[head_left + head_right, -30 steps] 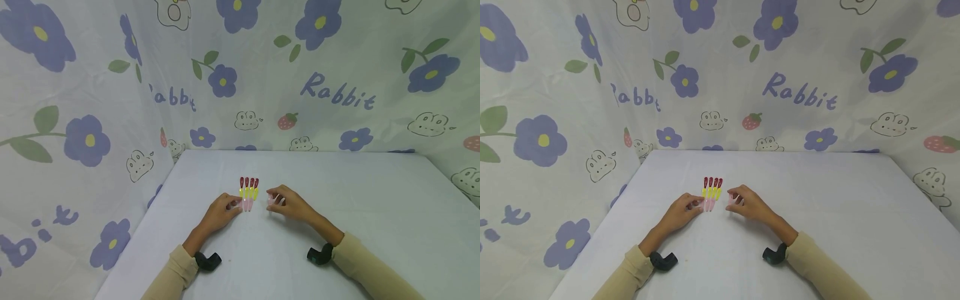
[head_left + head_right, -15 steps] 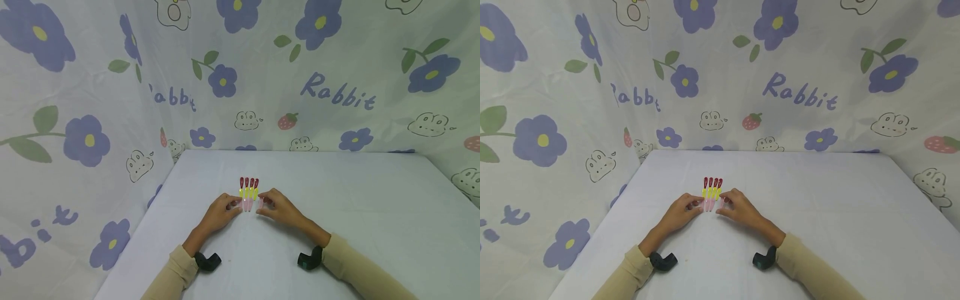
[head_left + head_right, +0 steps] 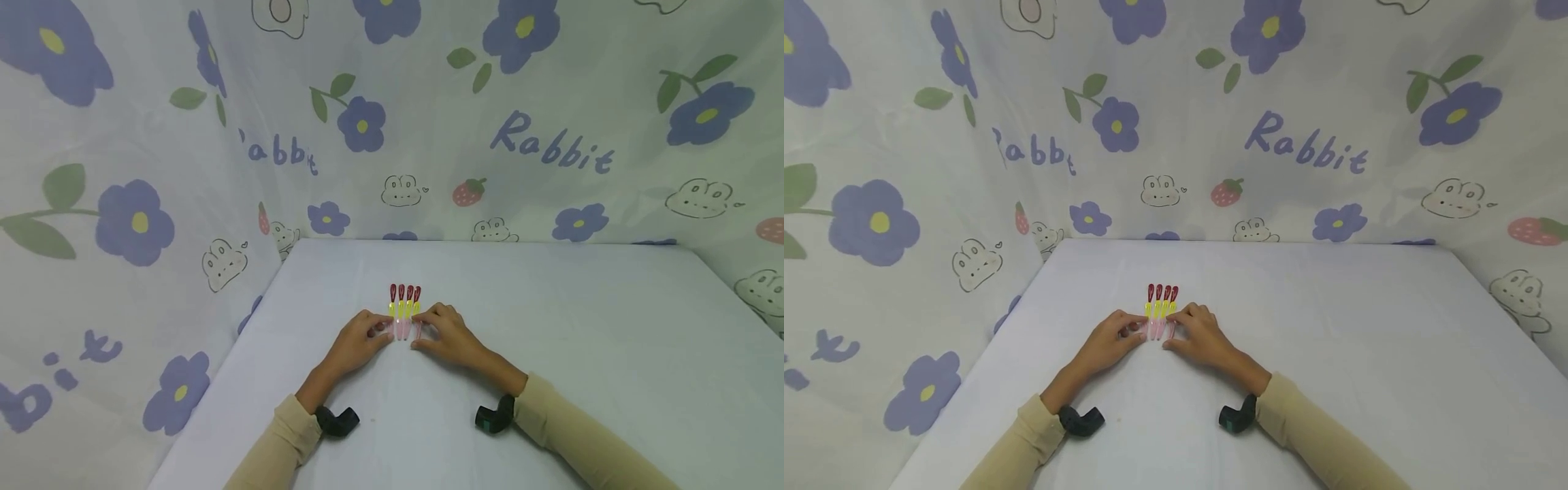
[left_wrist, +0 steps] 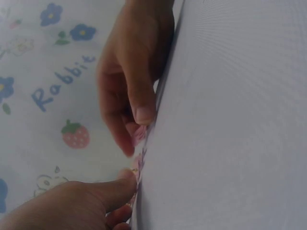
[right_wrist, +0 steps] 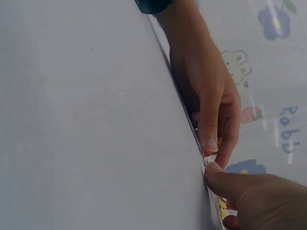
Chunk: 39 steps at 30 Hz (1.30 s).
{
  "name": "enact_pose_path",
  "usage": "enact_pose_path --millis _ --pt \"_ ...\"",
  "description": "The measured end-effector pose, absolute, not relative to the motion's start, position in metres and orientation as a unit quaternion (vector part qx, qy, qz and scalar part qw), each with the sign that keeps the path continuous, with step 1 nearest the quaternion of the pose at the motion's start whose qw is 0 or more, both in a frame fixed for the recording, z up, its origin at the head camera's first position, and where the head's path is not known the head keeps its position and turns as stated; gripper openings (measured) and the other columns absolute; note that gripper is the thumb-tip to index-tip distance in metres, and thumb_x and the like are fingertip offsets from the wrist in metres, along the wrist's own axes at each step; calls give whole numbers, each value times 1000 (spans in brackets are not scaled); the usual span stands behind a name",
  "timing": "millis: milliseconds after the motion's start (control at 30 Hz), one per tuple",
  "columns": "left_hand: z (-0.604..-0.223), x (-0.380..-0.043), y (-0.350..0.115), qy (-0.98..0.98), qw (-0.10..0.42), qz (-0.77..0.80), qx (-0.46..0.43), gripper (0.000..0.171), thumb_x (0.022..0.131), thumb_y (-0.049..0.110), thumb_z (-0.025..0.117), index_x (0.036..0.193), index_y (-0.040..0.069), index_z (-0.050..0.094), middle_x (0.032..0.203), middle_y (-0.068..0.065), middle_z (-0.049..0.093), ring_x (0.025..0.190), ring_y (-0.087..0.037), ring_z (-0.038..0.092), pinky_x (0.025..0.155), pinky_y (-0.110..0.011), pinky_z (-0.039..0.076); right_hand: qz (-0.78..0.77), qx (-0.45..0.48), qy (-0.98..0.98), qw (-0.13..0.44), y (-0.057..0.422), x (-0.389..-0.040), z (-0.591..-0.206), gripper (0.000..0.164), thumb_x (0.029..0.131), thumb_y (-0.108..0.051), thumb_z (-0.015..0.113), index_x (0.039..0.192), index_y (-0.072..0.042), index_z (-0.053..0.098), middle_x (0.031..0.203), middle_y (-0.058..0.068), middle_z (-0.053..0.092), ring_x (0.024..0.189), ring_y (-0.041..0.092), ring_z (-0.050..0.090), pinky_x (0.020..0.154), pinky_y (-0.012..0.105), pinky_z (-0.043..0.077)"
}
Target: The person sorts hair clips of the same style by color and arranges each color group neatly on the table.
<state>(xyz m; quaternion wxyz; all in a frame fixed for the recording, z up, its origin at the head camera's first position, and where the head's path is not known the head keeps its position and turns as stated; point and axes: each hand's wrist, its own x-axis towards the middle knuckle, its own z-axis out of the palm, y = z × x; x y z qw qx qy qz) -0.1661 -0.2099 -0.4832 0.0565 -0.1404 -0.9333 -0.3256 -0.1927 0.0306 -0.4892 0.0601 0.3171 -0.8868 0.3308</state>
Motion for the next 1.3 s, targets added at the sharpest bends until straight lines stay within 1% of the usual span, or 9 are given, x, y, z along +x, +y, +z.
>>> enact_pose_path --millis 300,567,967,1300 --pt "-483 -166 -210 -934 53 -323 -140 33 92 28 72 124 17 70 100 4 62 87 -9 54 76 -29 46 306 307 -899 60 28 -193 -488 50 80 -38 83 124 -17 70 110 3 58 99 18 48 84 35 35" --pt "-480 -164 -209 -932 49 -332 -137 33 93 28 72 124 18 70 101 3 62 88 -10 54 77 -31 45 292 302 -905 65 26 -192 -487 51 81 -41 82 125 -16 70 112 3 58 102 20 49 85 37 36" --pt "-481 -164 -210 -933 44 -328 -138 34 93 29 71 125 16 70 101 3 61 88 -10 53 74 -29 45 292 295 -908 55 25 -192 -487 52 81 -40 82 126 -17 70 111 2 58 102 20 48 85 37 36" --pt "-481 -165 -210 -933 43 -331 -137 35 93 30 71 126 17 70 101 4 61 87 -10 54 75 -29 46 290 297 -908 53 25 -191 -485 55 82 -40 82 130 -16 68 113 4 58 103 21 49 86 37 37"
